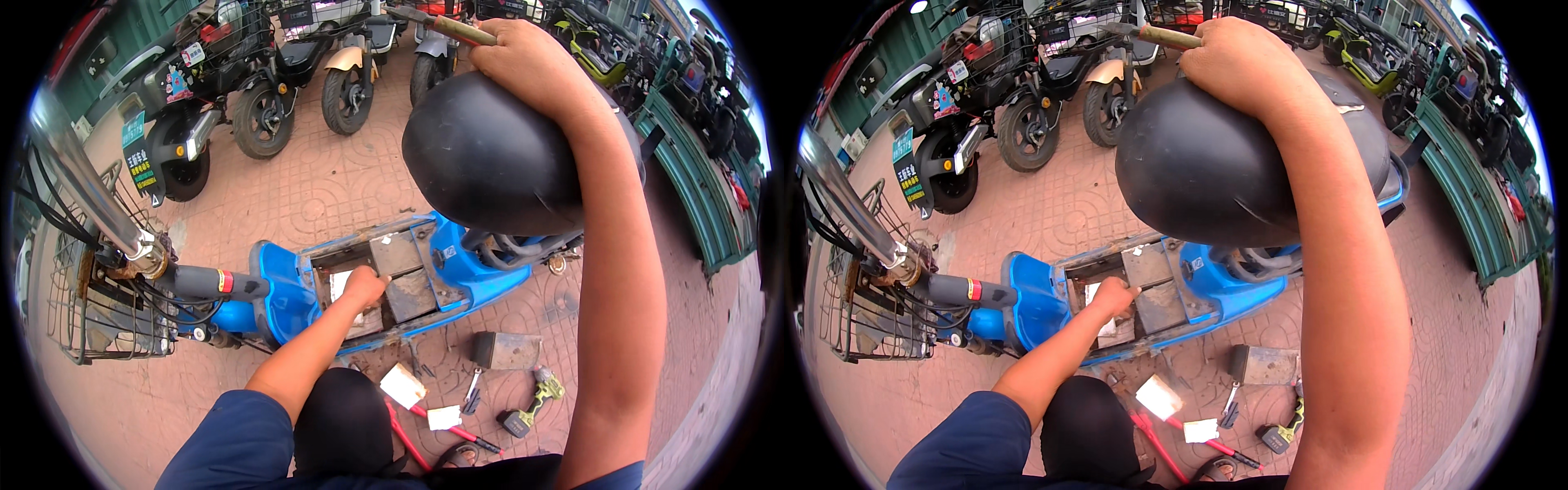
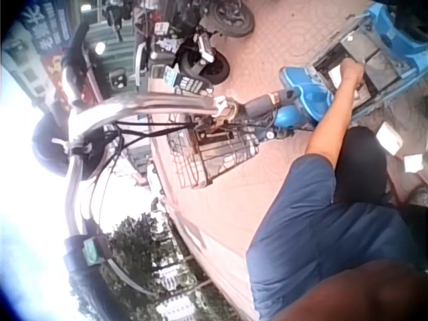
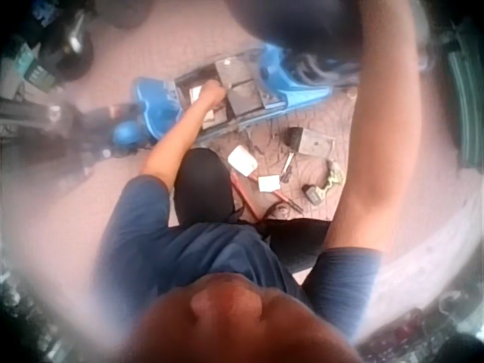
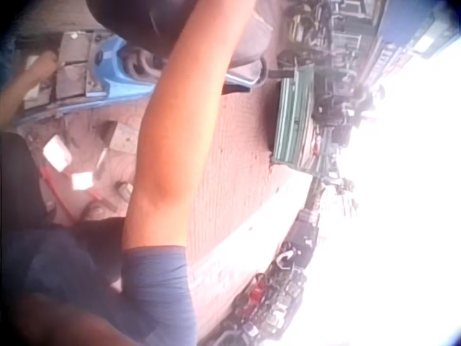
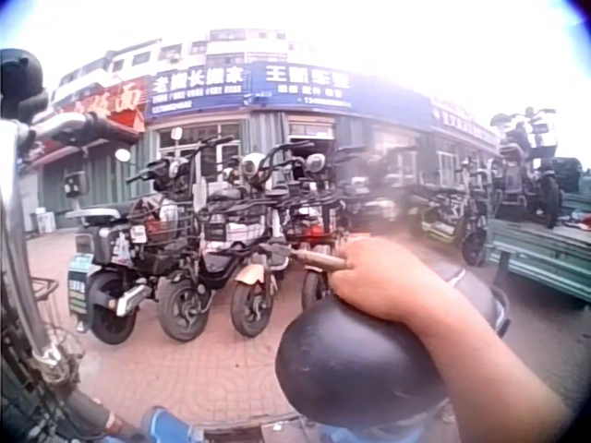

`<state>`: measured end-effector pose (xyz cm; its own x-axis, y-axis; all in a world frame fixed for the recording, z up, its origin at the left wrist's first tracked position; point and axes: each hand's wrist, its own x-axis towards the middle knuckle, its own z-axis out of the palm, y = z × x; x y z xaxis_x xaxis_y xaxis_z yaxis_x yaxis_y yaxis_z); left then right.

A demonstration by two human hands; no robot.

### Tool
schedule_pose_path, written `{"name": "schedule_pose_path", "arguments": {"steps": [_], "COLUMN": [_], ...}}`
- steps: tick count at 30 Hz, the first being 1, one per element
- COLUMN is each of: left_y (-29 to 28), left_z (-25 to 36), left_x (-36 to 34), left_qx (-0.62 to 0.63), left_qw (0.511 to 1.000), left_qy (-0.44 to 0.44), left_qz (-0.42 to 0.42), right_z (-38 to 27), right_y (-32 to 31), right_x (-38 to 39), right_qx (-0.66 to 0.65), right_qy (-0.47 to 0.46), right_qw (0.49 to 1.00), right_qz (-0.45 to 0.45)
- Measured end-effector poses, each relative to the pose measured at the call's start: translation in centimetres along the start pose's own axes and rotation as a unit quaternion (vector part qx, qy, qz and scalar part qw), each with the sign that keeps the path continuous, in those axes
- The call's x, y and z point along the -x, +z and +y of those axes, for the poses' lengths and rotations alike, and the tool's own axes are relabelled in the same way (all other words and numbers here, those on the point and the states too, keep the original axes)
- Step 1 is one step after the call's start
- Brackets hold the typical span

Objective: The person works on the internal components of an electric scooter, using pliers to pull and adjust wires within the battery compartment while the seat is flipped up.

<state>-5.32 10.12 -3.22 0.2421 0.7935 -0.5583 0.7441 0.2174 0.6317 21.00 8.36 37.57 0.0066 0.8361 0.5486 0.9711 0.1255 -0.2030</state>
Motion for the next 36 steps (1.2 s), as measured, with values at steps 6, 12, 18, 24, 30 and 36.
{"name": "schedule_pose_path", "arguments": {"steps": [6, 12, 18, 24, 30, 36], "left_y": [0.1, 1.7, 1.7, 2.8, 3.6, 5.8], "left_z": [3.3, 7.6, 8.5, 9.9, 9.0, 8.0], "left_x": [2.1, -1.1, -2.8, 1.1, 4.0, 3.5], "left_qx": [-0.149, -0.165, -0.196, -0.200, -0.293, -0.525], "left_qw": [0.931, 0.882, 0.892, 0.861, 0.785, 0.620], "left_qy": [0.226, 0.403, 0.372, 0.434, 0.546, 0.583], "left_qz": [0.244, 0.182, 0.167, 0.172, -0.003, 0.034], "right_z": [-1.1, -3.0, 4.9, 10.4, 9.5, 7.3], "right_y": [-1.0, -5.2, -4.7, 1.5, 9.9, 14.4], "right_x": [0.9, 4.2, 20.5, 48.2, 68.2, 70.3], "right_qx": [-0.036, -0.240, -0.326, -0.373, -0.432, -0.466], "right_qy": [0.017, 0.105, 0.119, 0.548, 0.710, 0.686], "right_qw": [0.998, 0.915, 0.843, 0.746, 0.487, 0.457], "right_qz": [0.056, 0.306, 0.411, 0.055, -0.269, -0.321]}}
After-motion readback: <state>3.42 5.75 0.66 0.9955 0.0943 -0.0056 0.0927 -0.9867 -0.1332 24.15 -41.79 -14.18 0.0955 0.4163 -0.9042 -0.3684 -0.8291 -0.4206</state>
